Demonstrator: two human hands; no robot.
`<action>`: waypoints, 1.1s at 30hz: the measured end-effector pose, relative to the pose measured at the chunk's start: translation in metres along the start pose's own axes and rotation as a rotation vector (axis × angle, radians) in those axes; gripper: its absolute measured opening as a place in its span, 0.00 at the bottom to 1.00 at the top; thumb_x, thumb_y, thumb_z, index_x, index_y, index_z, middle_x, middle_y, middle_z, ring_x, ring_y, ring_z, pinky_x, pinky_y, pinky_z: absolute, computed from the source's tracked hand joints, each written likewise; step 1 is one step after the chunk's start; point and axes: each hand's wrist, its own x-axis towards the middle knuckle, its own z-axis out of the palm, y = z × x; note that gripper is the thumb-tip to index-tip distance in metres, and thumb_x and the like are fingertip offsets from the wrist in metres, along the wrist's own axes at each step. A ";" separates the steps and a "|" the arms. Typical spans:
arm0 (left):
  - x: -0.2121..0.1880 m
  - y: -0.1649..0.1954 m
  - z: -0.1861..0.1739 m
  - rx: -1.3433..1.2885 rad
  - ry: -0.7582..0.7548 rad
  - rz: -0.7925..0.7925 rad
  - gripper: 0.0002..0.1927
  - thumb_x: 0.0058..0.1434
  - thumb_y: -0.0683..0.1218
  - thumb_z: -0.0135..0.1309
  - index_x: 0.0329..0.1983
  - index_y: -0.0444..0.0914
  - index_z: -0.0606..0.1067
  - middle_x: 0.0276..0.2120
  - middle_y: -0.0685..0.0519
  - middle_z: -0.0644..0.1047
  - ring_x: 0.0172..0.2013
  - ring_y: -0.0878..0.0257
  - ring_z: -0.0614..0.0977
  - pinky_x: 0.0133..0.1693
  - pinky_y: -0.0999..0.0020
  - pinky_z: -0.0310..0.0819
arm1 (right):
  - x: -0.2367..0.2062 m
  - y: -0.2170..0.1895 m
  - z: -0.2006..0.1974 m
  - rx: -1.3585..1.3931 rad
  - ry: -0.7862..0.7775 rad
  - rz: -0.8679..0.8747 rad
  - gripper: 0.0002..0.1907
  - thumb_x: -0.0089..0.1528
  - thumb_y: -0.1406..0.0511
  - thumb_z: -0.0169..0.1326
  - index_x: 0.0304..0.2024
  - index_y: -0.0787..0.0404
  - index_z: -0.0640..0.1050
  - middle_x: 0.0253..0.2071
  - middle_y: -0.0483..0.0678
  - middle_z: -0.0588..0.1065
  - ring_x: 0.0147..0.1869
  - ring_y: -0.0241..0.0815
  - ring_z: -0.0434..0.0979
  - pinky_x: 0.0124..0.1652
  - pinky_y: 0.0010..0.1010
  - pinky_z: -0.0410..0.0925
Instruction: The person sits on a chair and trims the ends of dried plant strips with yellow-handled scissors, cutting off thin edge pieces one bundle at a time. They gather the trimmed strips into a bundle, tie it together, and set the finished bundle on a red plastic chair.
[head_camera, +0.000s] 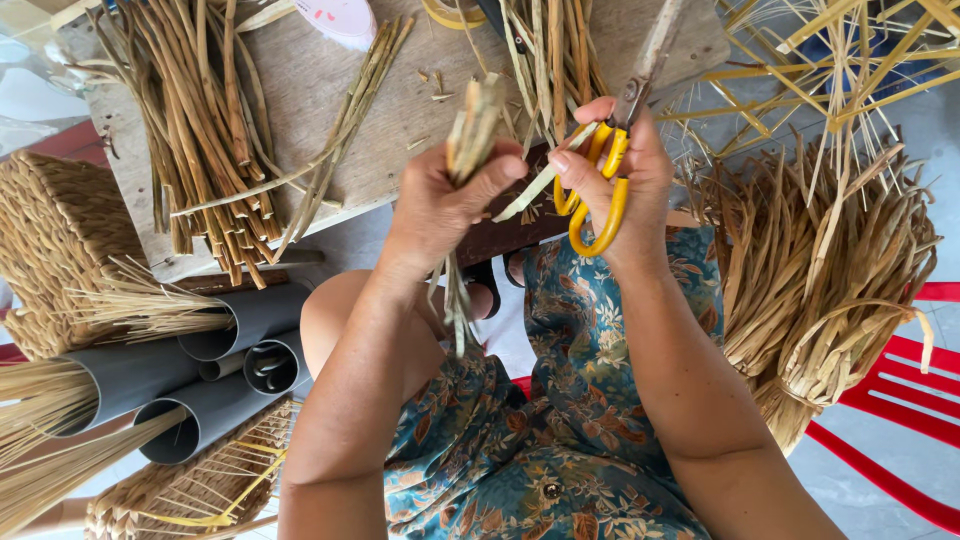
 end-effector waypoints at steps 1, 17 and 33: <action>0.001 -0.002 0.006 0.036 -0.019 0.066 0.11 0.65 0.43 0.64 0.48 0.35 0.81 0.35 0.57 0.82 0.33 0.73 0.77 0.34 0.76 0.73 | -0.001 0.000 0.002 0.015 -0.015 0.011 0.20 0.67 0.76 0.61 0.58 0.61 0.71 0.40 0.45 0.76 0.41 0.32 0.76 0.41 0.24 0.71; 0.004 -0.021 -0.002 -0.203 -0.124 0.109 0.09 0.66 0.44 0.62 0.46 0.35 0.79 0.35 0.57 0.83 0.36 0.71 0.84 0.41 0.74 0.82 | 0.009 -0.004 -0.011 0.150 0.177 -0.086 0.19 0.67 0.71 0.62 0.58 0.61 0.72 0.40 0.46 0.74 0.38 0.34 0.73 0.41 0.24 0.68; 0.011 -0.019 -0.003 -0.411 0.050 0.017 0.10 0.66 0.43 0.61 0.46 0.34 0.75 0.32 0.53 0.81 0.20 0.74 0.70 0.20 0.78 0.59 | -0.019 0.012 0.036 -0.050 -0.264 0.142 0.28 0.66 0.52 0.62 0.57 0.65 0.70 0.41 0.39 0.69 0.44 0.29 0.66 0.46 0.22 0.63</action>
